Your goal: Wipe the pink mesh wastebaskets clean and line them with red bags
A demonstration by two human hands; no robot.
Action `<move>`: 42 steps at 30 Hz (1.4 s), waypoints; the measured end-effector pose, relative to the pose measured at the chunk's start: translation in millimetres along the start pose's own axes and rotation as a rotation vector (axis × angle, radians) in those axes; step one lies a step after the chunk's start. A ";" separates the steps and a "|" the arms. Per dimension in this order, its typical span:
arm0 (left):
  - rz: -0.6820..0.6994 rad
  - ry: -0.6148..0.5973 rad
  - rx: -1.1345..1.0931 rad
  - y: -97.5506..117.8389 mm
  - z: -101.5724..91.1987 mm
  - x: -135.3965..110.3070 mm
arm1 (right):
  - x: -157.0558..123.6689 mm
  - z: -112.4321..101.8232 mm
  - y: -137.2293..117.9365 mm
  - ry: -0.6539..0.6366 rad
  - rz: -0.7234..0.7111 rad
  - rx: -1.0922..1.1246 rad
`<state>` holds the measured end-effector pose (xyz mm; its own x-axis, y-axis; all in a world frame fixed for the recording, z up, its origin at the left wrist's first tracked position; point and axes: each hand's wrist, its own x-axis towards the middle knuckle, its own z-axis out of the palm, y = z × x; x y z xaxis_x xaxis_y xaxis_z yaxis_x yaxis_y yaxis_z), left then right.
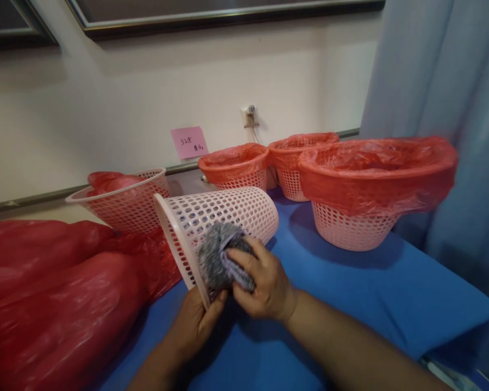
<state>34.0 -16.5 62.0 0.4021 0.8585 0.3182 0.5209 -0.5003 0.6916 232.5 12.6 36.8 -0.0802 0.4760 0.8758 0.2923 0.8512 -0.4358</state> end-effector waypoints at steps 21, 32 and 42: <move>-0.086 0.104 -0.282 -0.3 1.1 -2.8 | 8.1 -7.6 -7.0 -0.116 -0.033 0.028; -0.050 0.218 -0.077 -9.6 -5.6 -5.7 | 23.4 -21.6 87.2 0.354 0.835 -0.130; 0.042 -0.011 0.015 -1.4 -7.7 4.2 | -5.4 5.3 -7.7 -0.083 -0.142 -0.042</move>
<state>29.1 -11.3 67.4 0.4319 0.8354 0.3400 0.5143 -0.5378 0.6680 225.6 4.7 34.4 -0.2017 0.3694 0.9071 0.3120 0.9021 -0.2980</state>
